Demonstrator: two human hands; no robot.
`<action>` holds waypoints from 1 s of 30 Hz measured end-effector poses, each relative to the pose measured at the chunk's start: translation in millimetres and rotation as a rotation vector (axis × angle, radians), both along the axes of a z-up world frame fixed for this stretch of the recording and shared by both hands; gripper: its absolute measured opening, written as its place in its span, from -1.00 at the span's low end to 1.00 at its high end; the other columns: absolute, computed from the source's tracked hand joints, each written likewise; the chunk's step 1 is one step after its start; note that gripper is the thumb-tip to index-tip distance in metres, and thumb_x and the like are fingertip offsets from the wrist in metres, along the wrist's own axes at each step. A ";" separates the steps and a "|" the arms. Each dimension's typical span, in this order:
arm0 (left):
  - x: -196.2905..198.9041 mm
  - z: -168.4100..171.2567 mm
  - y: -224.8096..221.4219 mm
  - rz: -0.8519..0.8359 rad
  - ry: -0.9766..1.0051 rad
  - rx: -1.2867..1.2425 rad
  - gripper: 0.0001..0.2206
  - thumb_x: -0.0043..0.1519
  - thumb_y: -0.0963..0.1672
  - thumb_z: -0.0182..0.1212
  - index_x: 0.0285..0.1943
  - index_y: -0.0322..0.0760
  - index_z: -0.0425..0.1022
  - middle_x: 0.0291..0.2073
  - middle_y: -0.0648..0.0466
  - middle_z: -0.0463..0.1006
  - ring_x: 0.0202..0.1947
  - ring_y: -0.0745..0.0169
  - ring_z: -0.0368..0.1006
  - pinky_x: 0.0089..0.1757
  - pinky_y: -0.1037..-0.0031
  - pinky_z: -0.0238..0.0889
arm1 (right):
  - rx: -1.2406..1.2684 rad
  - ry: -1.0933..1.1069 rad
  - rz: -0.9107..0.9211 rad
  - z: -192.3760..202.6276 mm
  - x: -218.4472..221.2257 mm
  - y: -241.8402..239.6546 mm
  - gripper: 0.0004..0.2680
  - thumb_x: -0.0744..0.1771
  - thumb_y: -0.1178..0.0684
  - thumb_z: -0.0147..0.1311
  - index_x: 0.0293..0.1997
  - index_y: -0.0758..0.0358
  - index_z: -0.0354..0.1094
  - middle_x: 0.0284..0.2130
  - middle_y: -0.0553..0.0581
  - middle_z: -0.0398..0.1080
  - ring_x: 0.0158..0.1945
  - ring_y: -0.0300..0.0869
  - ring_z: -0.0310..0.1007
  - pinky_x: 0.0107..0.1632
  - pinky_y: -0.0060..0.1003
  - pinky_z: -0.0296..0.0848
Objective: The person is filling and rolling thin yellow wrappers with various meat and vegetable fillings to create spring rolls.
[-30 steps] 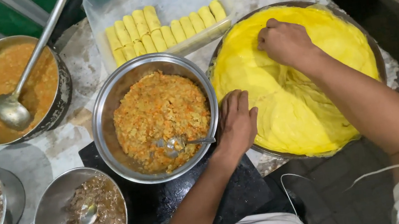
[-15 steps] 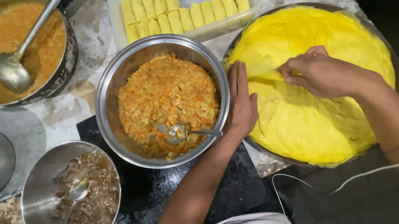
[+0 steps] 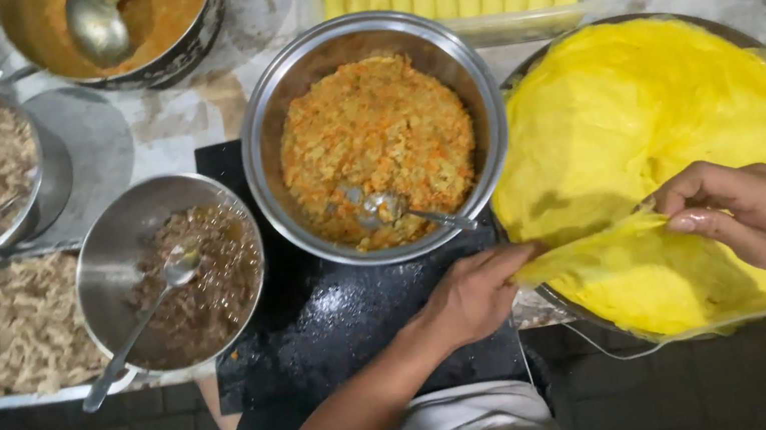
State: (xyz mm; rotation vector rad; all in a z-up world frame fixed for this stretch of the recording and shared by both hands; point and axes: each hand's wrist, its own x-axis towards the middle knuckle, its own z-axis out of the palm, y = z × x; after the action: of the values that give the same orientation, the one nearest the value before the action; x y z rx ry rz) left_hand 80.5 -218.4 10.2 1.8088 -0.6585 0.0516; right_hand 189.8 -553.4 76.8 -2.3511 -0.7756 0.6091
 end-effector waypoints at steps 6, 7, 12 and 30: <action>-61.2 34.0 72.6 0.175 0.424 0.095 -0.70 0.35 -0.05 -0.03 0.07 -0.33 0.47 -0.49 0.12 0.50 -0.55 0.35 0.35 -0.48 0.43 0.22 | 0.077 0.122 0.201 7.1 -23.5 105.4 -0.88 0.31 -0.01 0.01 -0.12 0.06 0.28 -0.44 -0.09 0.55 -0.49 -0.31 0.49 -0.37 -0.40 0.42; -70.3 40.7 81.3 0.174 0.427 0.092 -0.70 0.35 -0.05 -0.03 0.07 -0.33 0.47 -0.49 0.12 0.50 -0.55 0.35 0.35 -0.48 0.43 0.22 | 0.073 0.125 0.200 10.1 -32.3 120.8 -0.88 0.31 -0.01 0.01 -0.12 0.06 0.28 -0.44 -0.09 0.55 -0.49 -0.31 0.49 -0.37 -0.40 0.42; -117.1 51.5 112.0 0.178 0.787 0.011 -0.67 0.32 0.00 -0.08 0.09 -0.24 0.42 -0.24 0.10 0.65 -0.33 0.15 0.68 -0.33 0.48 0.55 | -0.150 -0.030 0.267 20.4 -75.1 192.5 -0.84 0.32 -0.14 -0.02 -0.04 -0.13 0.29 -0.22 -0.13 0.58 -0.37 -0.06 0.60 -0.27 -0.16 0.50; -163.2 5.0 195.9 0.823 0.142 0.469 -0.71 0.13 -0.01 0.29 -0.06 -0.19 0.56 -0.42 -0.07 0.58 -0.41 -0.11 0.57 -0.44 0.18 0.45 | 0.125 -0.918 0.053 15.2 -107.4 305.1 -0.91 0.28 0.06 0.24 -0.19 0.06 0.48 -0.46 -0.08 0.47 -0.43 -0.22 0.47 -0.40 -0.44 0.41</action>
State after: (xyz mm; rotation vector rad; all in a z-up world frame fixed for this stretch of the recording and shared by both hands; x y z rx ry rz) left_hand -82.7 -22.5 15.3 2.4061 0.2343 0.3365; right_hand 82.4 -248.3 92.0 -2.4454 -1.2028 -0.5548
